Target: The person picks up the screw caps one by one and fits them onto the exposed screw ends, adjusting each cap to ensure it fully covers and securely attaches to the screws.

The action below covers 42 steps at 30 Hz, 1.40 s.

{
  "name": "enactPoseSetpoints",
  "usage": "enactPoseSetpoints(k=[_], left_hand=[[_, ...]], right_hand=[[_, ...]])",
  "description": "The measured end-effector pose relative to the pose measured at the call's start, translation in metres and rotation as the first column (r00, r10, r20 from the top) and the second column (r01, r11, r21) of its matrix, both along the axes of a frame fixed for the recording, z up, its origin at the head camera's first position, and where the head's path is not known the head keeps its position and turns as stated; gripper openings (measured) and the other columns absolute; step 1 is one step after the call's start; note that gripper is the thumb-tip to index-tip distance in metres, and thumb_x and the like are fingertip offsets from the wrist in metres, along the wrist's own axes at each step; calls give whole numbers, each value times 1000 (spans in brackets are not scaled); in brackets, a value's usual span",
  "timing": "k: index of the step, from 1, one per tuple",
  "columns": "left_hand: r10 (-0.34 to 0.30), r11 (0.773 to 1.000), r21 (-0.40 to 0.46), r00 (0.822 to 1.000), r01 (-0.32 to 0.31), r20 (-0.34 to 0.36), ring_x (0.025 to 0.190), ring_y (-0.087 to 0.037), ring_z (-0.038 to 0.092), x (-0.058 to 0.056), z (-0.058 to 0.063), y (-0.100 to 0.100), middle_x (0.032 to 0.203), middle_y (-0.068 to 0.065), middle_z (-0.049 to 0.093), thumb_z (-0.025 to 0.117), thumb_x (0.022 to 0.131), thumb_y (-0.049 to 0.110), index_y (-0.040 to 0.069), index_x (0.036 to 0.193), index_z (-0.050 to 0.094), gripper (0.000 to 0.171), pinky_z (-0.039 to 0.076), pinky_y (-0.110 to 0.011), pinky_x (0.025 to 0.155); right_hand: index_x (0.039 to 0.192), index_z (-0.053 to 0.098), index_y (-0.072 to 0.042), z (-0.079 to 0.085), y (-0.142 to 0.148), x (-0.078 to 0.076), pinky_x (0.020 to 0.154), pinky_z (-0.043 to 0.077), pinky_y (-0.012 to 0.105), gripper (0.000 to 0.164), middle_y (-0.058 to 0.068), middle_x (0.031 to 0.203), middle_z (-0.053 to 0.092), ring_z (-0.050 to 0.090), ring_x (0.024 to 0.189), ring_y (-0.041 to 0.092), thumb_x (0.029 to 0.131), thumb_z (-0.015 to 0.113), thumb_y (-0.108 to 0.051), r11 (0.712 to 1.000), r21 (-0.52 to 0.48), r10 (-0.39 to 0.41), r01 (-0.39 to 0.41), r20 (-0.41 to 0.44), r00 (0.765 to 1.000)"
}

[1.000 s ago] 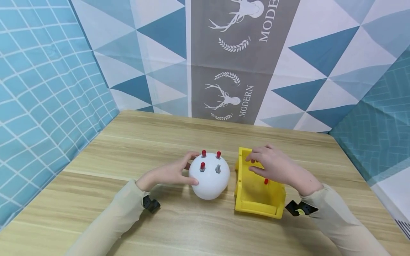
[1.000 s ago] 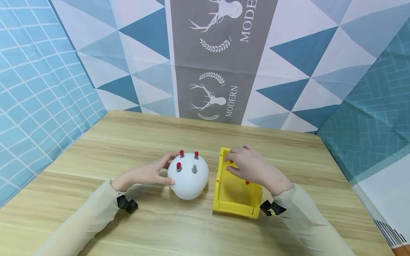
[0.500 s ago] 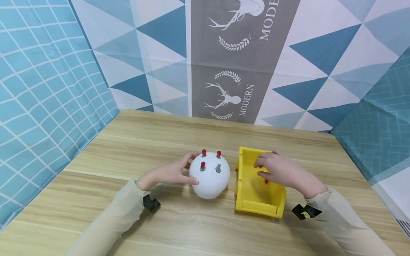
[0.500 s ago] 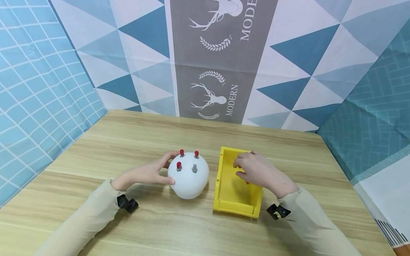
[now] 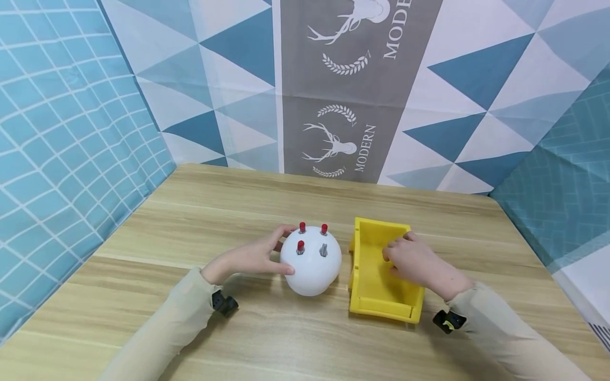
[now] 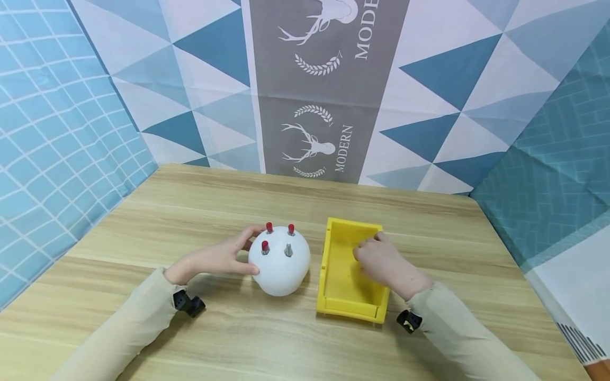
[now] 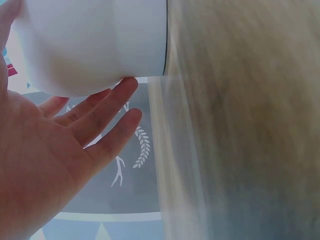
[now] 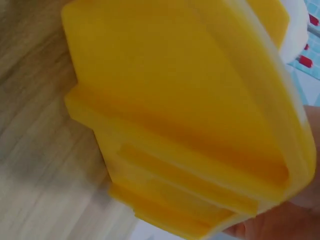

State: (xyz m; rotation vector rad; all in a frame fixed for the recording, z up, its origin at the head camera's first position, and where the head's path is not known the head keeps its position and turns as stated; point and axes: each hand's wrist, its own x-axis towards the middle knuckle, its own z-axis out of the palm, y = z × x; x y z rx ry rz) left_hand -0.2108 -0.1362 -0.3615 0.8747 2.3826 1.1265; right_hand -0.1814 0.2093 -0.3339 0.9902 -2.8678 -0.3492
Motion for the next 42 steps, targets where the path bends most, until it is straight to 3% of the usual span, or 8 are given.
enactPoseSetpoints(k=[9,14,26,42], left_hand=[[-6,1000,9,1000,6,1,114,-26,47,-1,0,0,134,-3,36,72,75,41,21,139,18,86,43,-44,91],[-22,1000,21,1000,22,2,115,-27,46,-2,1,0,135,-6,36,71,77,38,20,139,18,84,42,-45,92],[-24,999,37,1000,24,6,114,-27,47,-2,2,0,134,-6,36,71,77,37,19,139,19,83,42,-46,92],[-23,999,31,1000,23,11,114,-25,47,0,-1,-1,134,-5,36,71,77,37,20,139,19,83,42,-45,92]], right_hand=[[80,64,-9,-5,-5,1,96,33,52,14,5,79,65,59,79,27,71,74,-15,998,68,-13,14,-12,1000],[83,65,-8,-6,-8,1,95,34,51,19,6,81,66,60,80,26,70,76,-15,994,102,-24,24,-8,1000],[78,63,-6,-9,-10,-4,93,36,51,11,6,75,64,60,76,26,72,66,3,995,98,-16,18,-19,1000],[69,60,-9,-13,-9,-9,83,41,45,15,3,67,61,59,67,21,73,64,5,995,99,25,-18,-72,997]])
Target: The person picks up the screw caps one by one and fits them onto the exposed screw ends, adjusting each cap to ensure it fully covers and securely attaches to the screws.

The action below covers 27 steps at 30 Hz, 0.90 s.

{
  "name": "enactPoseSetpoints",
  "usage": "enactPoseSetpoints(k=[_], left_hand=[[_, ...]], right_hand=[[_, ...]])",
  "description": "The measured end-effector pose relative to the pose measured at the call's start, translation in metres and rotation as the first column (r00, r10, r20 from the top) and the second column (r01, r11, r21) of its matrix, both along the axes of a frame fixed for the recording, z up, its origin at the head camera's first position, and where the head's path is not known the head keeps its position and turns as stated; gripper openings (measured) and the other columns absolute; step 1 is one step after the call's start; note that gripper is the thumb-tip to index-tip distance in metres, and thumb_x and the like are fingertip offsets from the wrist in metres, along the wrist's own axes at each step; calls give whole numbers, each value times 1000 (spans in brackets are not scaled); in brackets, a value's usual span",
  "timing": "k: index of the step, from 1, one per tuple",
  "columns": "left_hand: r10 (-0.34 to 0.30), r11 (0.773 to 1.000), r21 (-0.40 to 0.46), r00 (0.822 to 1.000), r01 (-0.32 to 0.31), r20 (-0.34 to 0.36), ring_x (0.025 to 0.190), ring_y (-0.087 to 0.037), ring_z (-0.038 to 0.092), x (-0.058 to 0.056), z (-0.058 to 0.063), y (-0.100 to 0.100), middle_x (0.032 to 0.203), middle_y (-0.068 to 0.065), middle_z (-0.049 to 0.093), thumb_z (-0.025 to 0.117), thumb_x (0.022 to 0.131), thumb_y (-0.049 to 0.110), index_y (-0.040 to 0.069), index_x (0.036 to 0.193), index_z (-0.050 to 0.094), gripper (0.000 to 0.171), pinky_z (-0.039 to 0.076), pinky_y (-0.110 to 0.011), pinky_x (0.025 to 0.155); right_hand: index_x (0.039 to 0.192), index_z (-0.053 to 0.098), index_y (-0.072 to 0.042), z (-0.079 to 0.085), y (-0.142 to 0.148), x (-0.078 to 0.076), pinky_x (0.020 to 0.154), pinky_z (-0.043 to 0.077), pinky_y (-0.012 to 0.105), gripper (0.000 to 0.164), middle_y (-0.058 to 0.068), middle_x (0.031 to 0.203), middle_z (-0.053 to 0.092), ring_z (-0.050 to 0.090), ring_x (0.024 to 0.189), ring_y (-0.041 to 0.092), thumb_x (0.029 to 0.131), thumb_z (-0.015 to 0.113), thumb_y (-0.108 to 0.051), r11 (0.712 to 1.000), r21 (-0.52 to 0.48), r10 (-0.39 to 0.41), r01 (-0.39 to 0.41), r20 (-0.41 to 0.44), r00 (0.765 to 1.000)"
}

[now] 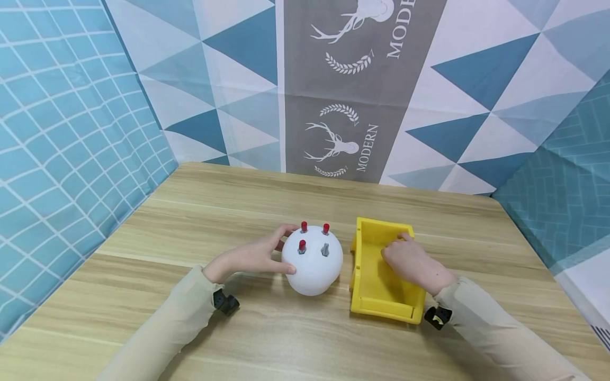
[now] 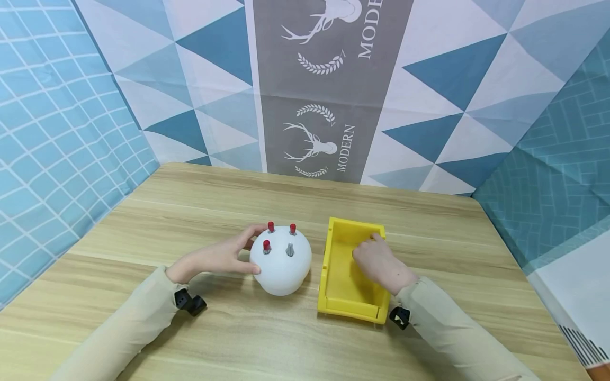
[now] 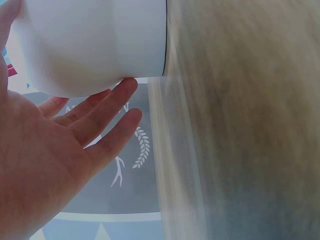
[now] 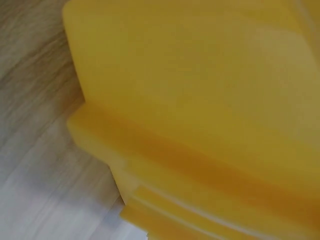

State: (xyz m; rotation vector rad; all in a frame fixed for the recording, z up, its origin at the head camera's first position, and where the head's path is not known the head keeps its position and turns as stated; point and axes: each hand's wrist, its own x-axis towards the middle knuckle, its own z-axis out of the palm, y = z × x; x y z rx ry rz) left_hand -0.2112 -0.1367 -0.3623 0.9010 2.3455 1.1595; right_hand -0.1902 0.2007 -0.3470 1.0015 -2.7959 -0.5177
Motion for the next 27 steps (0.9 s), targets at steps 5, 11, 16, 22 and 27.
enactPoseSetpoints(k=[5,11,16,22,27], left_hand=[[3,1000,1,1000,-3,4,114,-25,47,1,1,0,135,-5,36,71,77,37,21,139,18,84,42,-46,92],[6,1000,-1,1000,-6,6,114,-25,47,0,0,0,135,-6,37,71,77,38,21,139,18,83,42,-46,92],[8,1000,-5,1000,-8,0,114,-25,47,1,0,0,135,-6,36,71,76,39,20,140,18,85,42,-46,92],[4,1000,5,1000,-4,-4,114,-26,47,1,0,0,134,-7,36,71,77,38,20,140,18,84,42,-45,92],[-3,1000,9,1000,3,-5,114,-26,47,0,0,0,134,-7,36,71,77,37,20,140,18,84,43,-45,91]], right_hand=[[65,58,-12,4,0,0,73,42,39,20,0,65,60,56,63,18,74,62,5,1000,-28,-3,3,0,1000],[59,50,-14,10,-1,1,63,38,33,27,-4,60,51,42,55,12,75,61,5,997,-76,-12,14,24,1000],[57,43,-16,15,-3,3,59,30,29,33,-5,57,41,33,54,12,75,59,6,996,-92,-16,19,31,999],[57,47,-16,22,-9,5,60,32,29,28,-7,55,39,32,53,11,75,60,2,992,-126,-18,22,34,999],[62,56,-16,27,-14,8,68,43,35,21,-9,53,45,37,50,9,81,65,-13,992,-122,-16,20,36,999]])
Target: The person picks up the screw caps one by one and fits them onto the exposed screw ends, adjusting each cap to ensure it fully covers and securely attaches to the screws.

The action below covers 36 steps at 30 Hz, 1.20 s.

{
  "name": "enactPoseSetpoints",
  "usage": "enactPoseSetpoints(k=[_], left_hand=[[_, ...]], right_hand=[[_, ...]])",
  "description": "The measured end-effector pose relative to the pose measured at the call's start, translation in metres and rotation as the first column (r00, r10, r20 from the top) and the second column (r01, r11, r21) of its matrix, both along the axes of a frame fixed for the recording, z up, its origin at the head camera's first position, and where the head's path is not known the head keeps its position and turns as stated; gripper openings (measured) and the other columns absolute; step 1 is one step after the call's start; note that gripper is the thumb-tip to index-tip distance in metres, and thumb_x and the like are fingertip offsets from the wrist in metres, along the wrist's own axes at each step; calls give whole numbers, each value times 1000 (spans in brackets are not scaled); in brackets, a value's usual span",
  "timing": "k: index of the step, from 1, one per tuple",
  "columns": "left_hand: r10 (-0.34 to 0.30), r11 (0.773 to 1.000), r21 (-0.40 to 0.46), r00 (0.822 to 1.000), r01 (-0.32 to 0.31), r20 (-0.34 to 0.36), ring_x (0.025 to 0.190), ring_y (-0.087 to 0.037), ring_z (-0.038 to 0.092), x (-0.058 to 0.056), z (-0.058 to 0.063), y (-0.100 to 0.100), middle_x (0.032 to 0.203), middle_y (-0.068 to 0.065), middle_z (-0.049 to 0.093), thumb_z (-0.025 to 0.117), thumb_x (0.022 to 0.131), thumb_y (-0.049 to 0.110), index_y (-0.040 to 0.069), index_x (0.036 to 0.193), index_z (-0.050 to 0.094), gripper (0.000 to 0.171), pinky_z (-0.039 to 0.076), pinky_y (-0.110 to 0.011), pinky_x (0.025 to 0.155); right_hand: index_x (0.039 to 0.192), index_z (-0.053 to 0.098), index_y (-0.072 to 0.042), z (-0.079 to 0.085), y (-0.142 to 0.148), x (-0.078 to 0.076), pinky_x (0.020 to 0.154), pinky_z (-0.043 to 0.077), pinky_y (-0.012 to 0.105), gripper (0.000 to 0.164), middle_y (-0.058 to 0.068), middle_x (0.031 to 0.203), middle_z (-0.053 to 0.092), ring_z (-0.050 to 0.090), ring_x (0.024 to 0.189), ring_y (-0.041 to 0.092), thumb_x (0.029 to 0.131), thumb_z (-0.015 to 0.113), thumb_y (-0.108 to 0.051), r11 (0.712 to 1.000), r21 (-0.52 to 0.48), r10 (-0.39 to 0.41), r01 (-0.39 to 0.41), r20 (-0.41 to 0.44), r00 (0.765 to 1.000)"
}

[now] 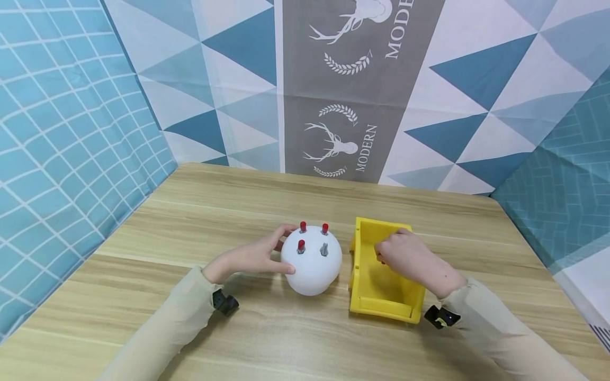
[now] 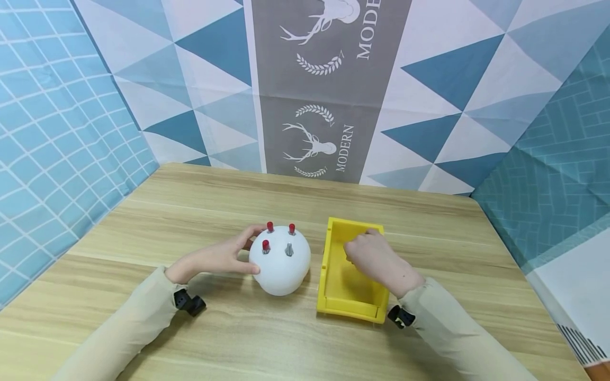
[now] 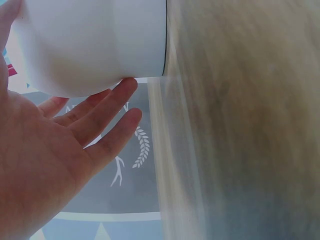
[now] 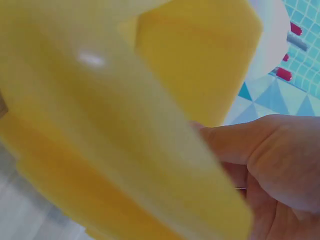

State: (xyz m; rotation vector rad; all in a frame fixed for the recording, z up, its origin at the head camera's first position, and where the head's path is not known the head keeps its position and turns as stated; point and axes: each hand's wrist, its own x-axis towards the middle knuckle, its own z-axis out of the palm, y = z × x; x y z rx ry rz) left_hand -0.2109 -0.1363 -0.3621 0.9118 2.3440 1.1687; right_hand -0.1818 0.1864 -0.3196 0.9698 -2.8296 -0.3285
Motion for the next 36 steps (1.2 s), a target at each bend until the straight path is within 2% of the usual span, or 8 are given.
enactPoseSetpoints(k=[5,11,14,18,22,26,32,36], left_hand=[[3,1000,0,1000,-3,2,115,-27,46,-1,0,0,135,-8,35,71,77,37,18,140,17,84,43,-45,91],[0,1000,-4,1000,0,-1,114,-27,46,-1,0,-1,135,-8,35,71,77,37,18,140,17,84,43,-45,91],[-8,1000,3,1000,8,0,114,-26,47,-2,0,0,135,-8,35,71,77,36,18,140,18,84,43,-46,91],[-15,1000,5,1000,15,-4,114,-26,47,-3,0,0,135,-7,35,71,78,36,18,140,18,84,43,-45,91],[-19,1000,5,1000,19,-5,113,-26,47,-3,0,0,135,-7,35,71,78,35,18,139,18,83,43,-45,91],[-18,1000,4,1000,18,-4,114,-26,47,-4,-1,0,135,-6,35,71,78,34,19,139,18,83,43,-45,91],[-10,1000,5,1000,10,1,114,-26,47,-4,-3,-1,135,-6,34,72,78,33,20,140,17,83,42,-46,92],[-9,1000,0,1000,9,-3,113,-25,47,-3,-2,-2,135,-5,35,72,77,35,20,139,18,83,43,-45,92]], right_hand=[[68,60,-14,8,-4,1,67,43,33,16,-8,57,52,41,52,9,80,68,-19,1000,6,12,-12,-20,1000],[73,60,-12,19,-10,3,60,34,26,11,-7,62,52,38,57,12,81,68,-13,994,-90,62,-67,-58,996],[80,63,-11,22,-14,4,62,38,26,5,-4,71,59,41,63,13,80,68,-10,987,-131,86,-95,-74,994],[88,66,-10,25,-19,5,70,46,28,10,-1,83,65,48,71,14,79,70,-9,976,-179,106,-121,-87,990],[89,66,-10,26,-24,6,71,47,28,11,0,84,66,52,74,15,79,70,-10,964,-215,132,-155,-117,984],[88,66,-9,30,-28,7,72,49,28,13,-1,84,66,55,75,15,77,72,-11,950,-240,168,-202,-152,974],[84,64,-9,35,-35,8,72,48,28,10,-1,80,65,55,73,14,77,71,-11,913,-266,251,-308,-229,941],[84,65,-9,36,-38,8,72,48,28,10,-1,80,65,55,73,14,77,71,-10,899,-283,267,-335,-250,930]])
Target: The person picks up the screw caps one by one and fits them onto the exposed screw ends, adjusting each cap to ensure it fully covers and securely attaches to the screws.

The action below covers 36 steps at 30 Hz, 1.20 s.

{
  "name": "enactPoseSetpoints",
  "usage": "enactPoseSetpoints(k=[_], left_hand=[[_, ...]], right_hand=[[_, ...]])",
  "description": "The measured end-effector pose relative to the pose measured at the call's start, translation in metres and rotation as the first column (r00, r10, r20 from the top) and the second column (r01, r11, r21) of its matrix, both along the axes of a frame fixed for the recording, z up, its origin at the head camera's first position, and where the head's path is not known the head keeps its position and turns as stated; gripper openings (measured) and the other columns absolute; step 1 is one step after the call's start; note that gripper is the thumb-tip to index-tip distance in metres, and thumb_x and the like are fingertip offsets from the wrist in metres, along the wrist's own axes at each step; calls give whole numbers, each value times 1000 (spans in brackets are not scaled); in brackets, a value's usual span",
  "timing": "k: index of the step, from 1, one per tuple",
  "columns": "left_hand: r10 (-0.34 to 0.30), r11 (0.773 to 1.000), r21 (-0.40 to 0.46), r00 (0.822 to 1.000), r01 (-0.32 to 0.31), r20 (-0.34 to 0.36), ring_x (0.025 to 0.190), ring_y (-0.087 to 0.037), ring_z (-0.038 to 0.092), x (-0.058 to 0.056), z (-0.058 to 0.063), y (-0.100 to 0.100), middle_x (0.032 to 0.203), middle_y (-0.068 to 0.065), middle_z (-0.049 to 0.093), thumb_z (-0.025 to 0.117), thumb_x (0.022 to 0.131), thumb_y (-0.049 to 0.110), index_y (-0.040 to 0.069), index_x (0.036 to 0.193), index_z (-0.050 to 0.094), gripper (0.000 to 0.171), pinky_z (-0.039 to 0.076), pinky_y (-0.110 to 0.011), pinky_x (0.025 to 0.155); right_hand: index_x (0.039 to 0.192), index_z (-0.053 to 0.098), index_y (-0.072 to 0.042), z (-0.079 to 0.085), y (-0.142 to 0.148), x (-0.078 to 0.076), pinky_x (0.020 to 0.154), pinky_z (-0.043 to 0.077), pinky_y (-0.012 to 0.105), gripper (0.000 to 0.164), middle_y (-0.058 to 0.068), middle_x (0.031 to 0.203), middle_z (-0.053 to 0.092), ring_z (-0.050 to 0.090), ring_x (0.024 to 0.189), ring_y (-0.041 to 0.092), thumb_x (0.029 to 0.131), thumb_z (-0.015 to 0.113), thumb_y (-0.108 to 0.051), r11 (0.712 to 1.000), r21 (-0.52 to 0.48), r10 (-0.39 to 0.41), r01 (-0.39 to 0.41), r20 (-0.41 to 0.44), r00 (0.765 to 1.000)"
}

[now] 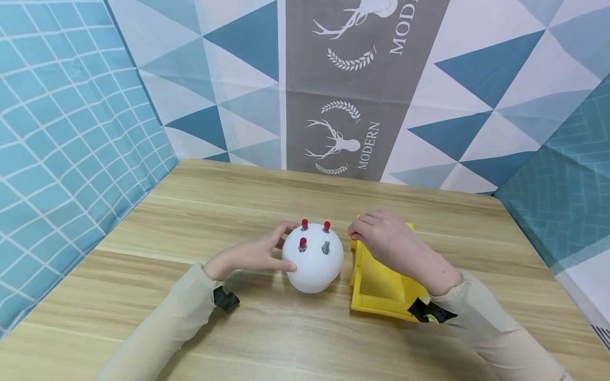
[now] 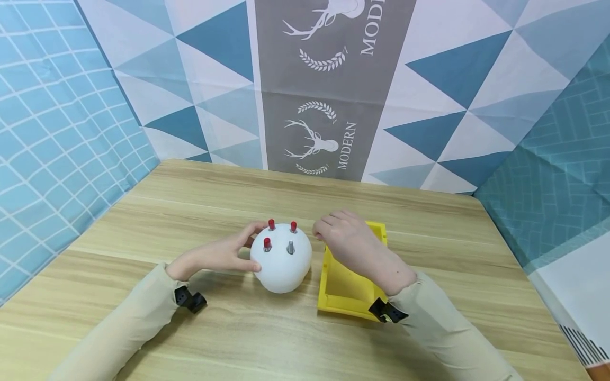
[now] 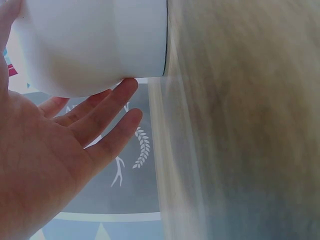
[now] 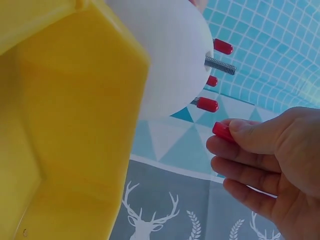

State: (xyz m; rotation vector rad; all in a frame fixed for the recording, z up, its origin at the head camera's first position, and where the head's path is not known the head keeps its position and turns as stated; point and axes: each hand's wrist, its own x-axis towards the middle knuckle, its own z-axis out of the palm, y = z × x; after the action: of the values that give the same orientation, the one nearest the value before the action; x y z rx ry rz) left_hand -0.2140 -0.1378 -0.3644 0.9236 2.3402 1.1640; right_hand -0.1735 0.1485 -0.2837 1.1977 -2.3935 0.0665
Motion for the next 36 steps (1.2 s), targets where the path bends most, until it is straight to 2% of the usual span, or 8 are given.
enactPoseSetpoints(k=[14,27,36], left_hand=[[-2,1000,8,1000,2,-4,112,-25,49,2,3,1,135,-6,35,71,77,36,18,139,18,84,43,-46,91],[-6,1000,5,1000,6,5,112,-25,48,3,2,0,134,-5,36,71,77,36,19,139,18,84,43,-46,91],[-7,1000,3,1000,7,-1,113,-26,48,2,1,1,134,-5,36,71,77,36,19,139,18,83,42,-47,92]], right_hand=[[89,67,-10,2,-17,5,77,49,30,18,-1,83,65,58,78,15,72,75,-10,991,-111,74,-77,-33,997],[90,67,-12,-4,-29,7,80,49,28,21,-2,88,66,57,84,14,71,77,-15,989,-135,63,-61,15,998],[90,68,-11,-7,-33,7,79,49,26,19,-1,87,66,57,83,14,73,76,-13,989,-121,84,-88,-34,996]])
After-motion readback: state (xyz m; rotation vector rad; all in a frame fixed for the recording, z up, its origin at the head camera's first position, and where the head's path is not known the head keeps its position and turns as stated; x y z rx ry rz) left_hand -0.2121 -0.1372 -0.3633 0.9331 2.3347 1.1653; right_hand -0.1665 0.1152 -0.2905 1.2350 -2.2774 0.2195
